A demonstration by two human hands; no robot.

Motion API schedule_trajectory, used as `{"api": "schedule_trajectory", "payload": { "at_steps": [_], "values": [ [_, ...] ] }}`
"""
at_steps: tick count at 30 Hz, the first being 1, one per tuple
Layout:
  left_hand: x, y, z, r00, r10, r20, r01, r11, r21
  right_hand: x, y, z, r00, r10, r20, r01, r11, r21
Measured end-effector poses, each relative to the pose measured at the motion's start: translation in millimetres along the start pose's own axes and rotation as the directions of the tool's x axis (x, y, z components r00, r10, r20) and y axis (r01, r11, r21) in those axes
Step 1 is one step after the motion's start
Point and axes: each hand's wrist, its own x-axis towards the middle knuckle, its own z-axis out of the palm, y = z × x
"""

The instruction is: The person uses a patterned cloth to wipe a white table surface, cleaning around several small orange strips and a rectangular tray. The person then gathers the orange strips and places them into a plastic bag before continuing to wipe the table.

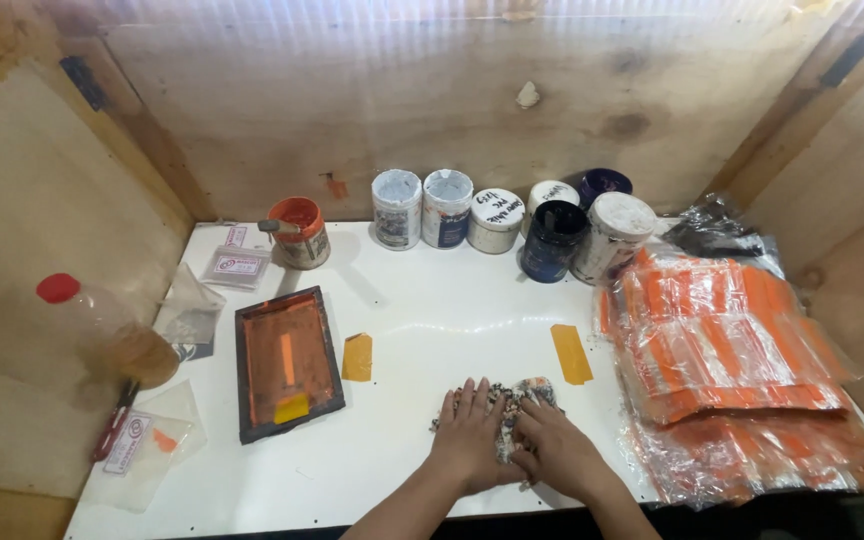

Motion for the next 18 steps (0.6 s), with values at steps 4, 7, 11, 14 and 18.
{"api": "schedule_trajectory", "payload": {
  "at_steps": [4, 7, 11, 14, 18],
  "values": [
    [23.8, -4.0, -15.1, 1.000, -0.022, -0.015, 0.022, 0.999, 0.023, 14.8, 3.3, -19.6, 0.991, 0.112, 0.072, -0.115, 0.993, 0.034],
    [38.9, -6.0, -23.2, 0.997, -0.076, -0.027, 0.077, 0.996, 0.044, 36.4, 15.2, -25.0, 0.995, 0.092, 0.033, -0.095, 0.993, 0.074],
    [57.9, -15.4, -29.5, 0.982, -0.153, -0.110, 0.158, 0.987, 0.039, 74.2, 40.3, -23.3, 0.994, 0.064, 0.084, -0.077, 0.984, 0.162],
    [60.7, -22.7, -45.2, 0.969, -0.230, -0.092, 0.233, 0.972, 0.018, 96.8, 32.4, -33.1, 0.995, 0.046, 0.089, -0.062, 0.980, 0.188],
    [33.7, -35.8, -78.9, 0.959, -0.274, -0.071, 0.255, 0.947, -0.196, 139.9, 56.8, 2.4, 0.993, 0.060, 0.102, -0.068, 0.995, 0.077]
  ]
}}
